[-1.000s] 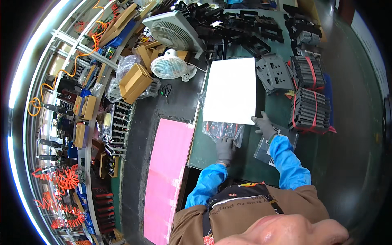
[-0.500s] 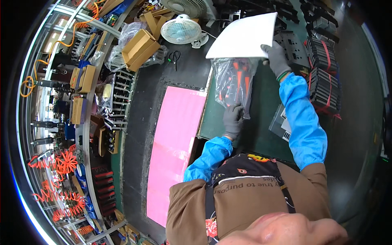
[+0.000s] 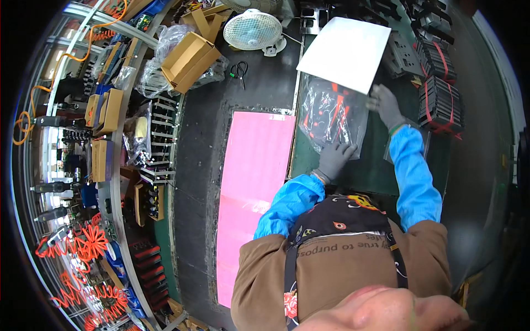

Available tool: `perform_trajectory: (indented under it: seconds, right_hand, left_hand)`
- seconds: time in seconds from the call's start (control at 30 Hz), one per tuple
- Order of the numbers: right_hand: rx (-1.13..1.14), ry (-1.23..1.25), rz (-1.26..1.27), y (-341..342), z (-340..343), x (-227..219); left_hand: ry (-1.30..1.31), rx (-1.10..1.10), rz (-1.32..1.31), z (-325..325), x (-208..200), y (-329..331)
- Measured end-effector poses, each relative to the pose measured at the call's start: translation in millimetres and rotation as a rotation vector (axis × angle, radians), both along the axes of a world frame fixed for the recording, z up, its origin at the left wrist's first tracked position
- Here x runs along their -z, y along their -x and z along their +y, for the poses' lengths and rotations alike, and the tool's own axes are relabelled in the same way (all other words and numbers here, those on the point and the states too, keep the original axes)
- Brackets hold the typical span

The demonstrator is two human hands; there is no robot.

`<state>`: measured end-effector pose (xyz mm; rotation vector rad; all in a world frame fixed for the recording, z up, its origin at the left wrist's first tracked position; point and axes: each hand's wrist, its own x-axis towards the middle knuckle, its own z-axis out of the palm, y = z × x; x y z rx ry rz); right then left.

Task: The person assembles electronic control units by inserting a grey metal casing into a black plastic housing with an orange label. They handle the components one at a time, aligning the parts and pressing them together on a pink workbench mat.

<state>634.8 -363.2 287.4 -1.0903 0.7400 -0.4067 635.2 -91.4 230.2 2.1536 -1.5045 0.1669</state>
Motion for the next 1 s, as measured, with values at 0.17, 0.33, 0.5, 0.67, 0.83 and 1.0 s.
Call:
perform_trajectory:
  seconds: [0.17, 0.33, 0.5, 0.67, 0.83, 1.0]
  right_hand:
    - [-0.355, 0.132, -0.024, 107, 95, 41]
    - [-0.806, 0.046, 0.136, 103, 190, 18]
    - [-0.128, 0.835, 0.112, 67, 183, 58]
    - [-0.130, 1.380, 0.192, 63, 123, 103]
    - [-0.135, 1.326, 0.259, 84, 103, 89]
    - [-0.149, 1.296, 0.276, 84, 102, 85]
  left_hand:
    - [0.101, -0.277, 0.082, 17, 40, -21]
    - [0.144, -0.173, 0.116, 13, -10, -46]
    - [0.198, -0.001, 0.224, -12, -58, -52]
    - [0.123, 0.121, 0.180, -49, -71, -19]
    - [0.070, 0.186, 0.107, -70, -56, 23]
    - [0.043, 0.282, 0.267, -63, -47, 27]
